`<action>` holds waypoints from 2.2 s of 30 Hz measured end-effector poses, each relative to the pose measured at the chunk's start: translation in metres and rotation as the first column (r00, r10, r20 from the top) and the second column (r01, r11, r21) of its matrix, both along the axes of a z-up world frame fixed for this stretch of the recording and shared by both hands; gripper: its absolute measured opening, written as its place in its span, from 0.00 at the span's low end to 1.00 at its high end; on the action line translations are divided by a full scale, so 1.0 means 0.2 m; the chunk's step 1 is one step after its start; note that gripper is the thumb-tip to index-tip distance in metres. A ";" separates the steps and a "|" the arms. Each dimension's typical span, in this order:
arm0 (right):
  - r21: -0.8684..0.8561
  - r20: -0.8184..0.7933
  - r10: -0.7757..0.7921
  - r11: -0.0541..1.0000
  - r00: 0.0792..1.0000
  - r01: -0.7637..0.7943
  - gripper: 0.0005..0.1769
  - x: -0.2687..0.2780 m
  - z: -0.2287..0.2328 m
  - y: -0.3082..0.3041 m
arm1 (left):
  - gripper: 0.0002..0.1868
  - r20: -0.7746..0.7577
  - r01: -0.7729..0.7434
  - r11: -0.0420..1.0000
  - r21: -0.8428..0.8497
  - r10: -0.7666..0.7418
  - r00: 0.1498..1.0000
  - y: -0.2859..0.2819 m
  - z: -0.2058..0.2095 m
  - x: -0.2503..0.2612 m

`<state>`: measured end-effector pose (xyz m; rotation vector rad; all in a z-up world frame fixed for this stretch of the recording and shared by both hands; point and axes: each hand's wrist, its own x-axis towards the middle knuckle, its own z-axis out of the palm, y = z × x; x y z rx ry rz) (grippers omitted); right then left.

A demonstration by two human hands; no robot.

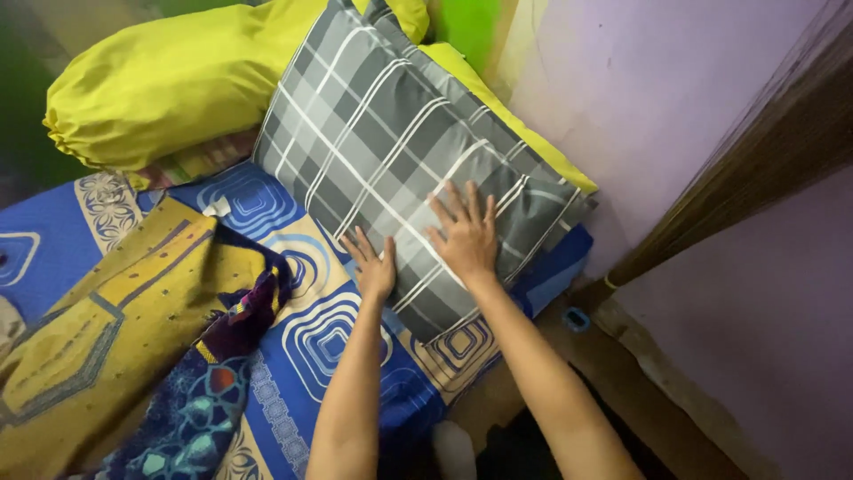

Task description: Tidying a bed by rearranging pillows, sweeping the mattress surface with a broom, and folding blankets.

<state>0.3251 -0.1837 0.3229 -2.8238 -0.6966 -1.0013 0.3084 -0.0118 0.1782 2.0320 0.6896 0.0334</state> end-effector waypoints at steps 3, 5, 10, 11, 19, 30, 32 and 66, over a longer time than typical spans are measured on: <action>0.053 0.036 -0.159 0.986 0.987 0.157 0.28 0.02 0.05 -0.06 | 0.44 -0.135 -0.044 0.995 0.090 0.056 0.989 0.00 0.01 -0.07; 0.072 0.070 -0.219 0.974 0.973 0.214 0.27 0.05 0.08 -0.13 | 0.44 -0.119 -0.073 0.989 0.129 0.088 0.989 -0.01 0.08 -0.09; 0.177 0.140 -0.356 0.927 0.924 0.331 0.27 0.09 0.07 -0.41 | 0.44 0.096 -0.080 0.958 0.275 0.056 0.994 -0.14 0.35 -0.13; 0.197 0.126 -0.385 0.913 0.914 0.357 0.24 0.10 0.03 -0.47 | 0.45 0.175 -0.020 0.943 0.333 -0.041 0.984 -0.19 0.47 -0.18; 0.216 0.192 -0.390 0.912 0.901 0.348 0.21 0.19 -0.13 -0.88 | 0.51 0.211 0.192 0.945 0.264 -0.251 0.945 -0.36 0.41 -0.18; 0.631 -0.574 -0.626 0.073 0.528 0.773 0.53 0.41 -0.54 -1.78 | 0.57 0.148 0.211 0.930 0.301 -0.264 0.953 -0.39 0.40 -0.07; 0.592 -0.659 -0.542 0.053 0.521 0.804 0.60 0.39 -0.39 -1.79 | 0.57 0.146 0.207 0.934 0.291 -0.257 0.955 -0.40 0.36 -0.03; 0.370 -0.370 -0.097 0.897 0.924 0.243 0.46 -1.06 0.61 -0.55 | 0.33 -0.121 -0.063 0.738 -0.672 -0.026 0.992 -0.12 -0.94 -0.33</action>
